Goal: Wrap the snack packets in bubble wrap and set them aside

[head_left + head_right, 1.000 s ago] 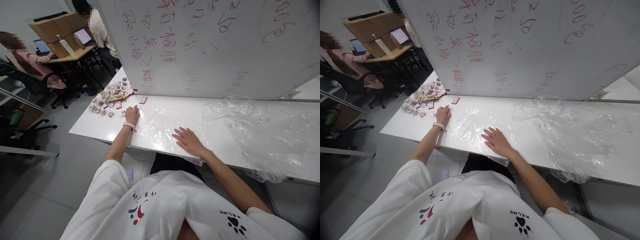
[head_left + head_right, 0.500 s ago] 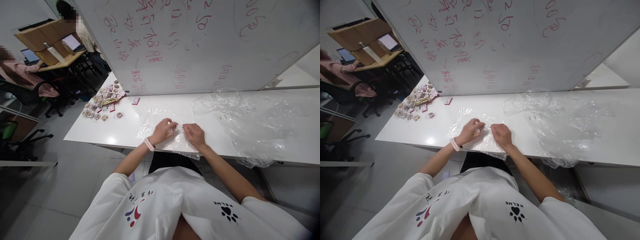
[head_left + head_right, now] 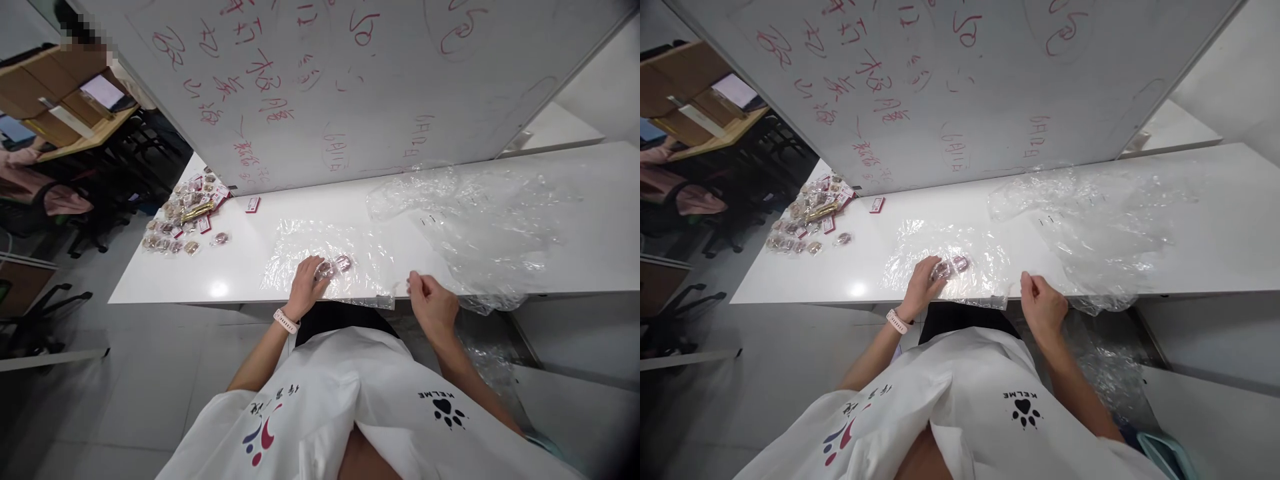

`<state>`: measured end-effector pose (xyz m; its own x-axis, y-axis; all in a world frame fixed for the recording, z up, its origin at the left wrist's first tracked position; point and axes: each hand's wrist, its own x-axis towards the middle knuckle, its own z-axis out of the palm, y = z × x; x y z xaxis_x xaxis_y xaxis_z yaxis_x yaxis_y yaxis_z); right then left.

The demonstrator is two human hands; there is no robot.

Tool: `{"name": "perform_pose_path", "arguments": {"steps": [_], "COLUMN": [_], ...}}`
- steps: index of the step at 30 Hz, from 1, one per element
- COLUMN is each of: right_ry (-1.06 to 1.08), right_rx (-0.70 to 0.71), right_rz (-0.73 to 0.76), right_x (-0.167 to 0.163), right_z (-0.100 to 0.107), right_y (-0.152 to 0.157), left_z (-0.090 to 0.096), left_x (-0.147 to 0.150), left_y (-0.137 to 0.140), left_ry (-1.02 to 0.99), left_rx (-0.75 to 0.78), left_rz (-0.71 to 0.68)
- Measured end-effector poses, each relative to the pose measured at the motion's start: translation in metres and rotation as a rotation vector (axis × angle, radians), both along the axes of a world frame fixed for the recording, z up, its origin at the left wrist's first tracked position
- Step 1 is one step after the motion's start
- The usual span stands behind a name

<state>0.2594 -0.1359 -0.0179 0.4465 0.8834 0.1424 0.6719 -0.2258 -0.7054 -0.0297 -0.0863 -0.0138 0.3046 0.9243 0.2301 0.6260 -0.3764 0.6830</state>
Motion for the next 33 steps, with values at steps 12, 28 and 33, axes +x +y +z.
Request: {"name": "perform_pose_path", "arguments": {"steps": [12,28,33], "right_ry": [0.442,-0.126,-0.147], "right_rx": [-0.271,0.022,0.192], "right_rz": [0.235,0.014,0.63], "right_x": [-0.014,0.017,-0.006], "right_z": [0.001,0.008,0.027], "right_y": [0.0,0.004,0.007], "left_z": [0.01,0.015,0.011], "left_x": [0.027,0.032,0.022], "left_y": [0.034,-0.007,-0.061], "left_ry": [0.133,0.382,0.483], "left_rx": [0.052,0.218,0.219], "left_rz": [-0.287,-0.316,-0.235]}}
